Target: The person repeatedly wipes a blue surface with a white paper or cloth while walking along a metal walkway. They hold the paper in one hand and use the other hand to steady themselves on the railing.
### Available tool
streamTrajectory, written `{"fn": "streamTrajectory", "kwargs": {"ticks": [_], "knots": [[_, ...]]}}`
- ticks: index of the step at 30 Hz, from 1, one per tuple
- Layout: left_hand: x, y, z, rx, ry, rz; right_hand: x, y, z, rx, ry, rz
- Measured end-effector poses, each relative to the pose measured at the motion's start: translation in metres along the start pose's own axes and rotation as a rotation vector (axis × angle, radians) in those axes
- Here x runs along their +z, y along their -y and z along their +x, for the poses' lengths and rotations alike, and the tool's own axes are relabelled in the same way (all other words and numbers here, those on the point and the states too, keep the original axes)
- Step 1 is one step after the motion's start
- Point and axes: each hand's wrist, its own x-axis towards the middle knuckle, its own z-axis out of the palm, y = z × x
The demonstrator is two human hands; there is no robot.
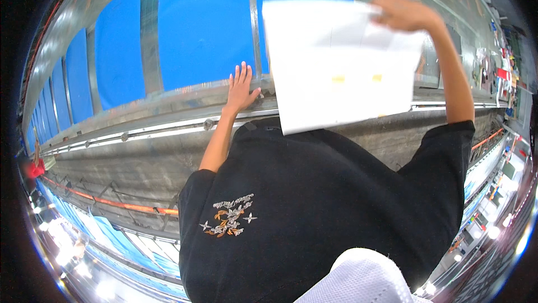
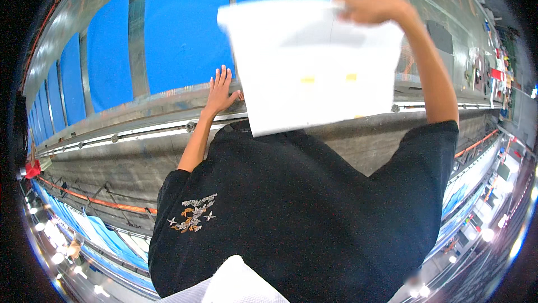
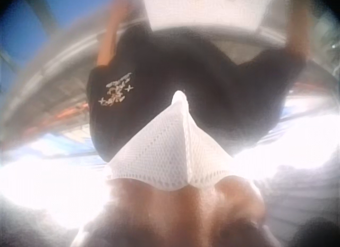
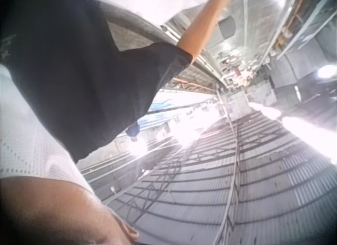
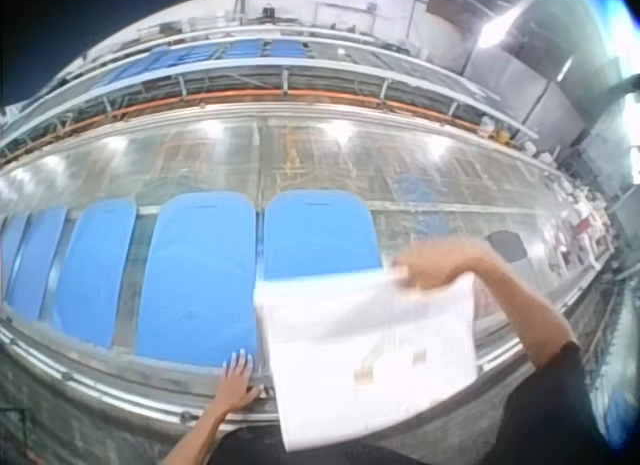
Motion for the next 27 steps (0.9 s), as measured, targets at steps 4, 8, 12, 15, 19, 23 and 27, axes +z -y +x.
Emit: {"fn": "streamTrajectory", "kwargs": {"ticks": [4,8,12,15,19,23,27], "knots": [[-0.002,0.002,0.006,0.042,0.004,-0.032,-0.036,-0.03,0.01,0.149,-0.635,0.02],[-0.003,0.003,0.003,0.004,0.018,-0.03,-0.02,-0.01,0.012,0.096,-0.468,-0.08],[-0.001,0.0,0.002,-0.011,0.03,-0.016,-0.034,0.032,0.002,-0.128,0.404,0.036],[-0.003,-0.003,-0.001,-0.044,0.05,-0.011,-0.026,0.006,0.007,0.055,0.065,0.027],[-0.005,-0.002,0.01,0.009,0.056,-0.013,-0.034,-0.056,0.012,0.072,-0.719,-0.041],[-0.005,-0.001,0.007,-0.009,0.06,-0.026,-0.024,-0.018,0.004,0.095,-0.537,-0.032],[0.002,0.002,0.0,-0.036,0.038,-0.019,-0.035,0.025,-0.006,-0.042,0.363,0.005]]}}
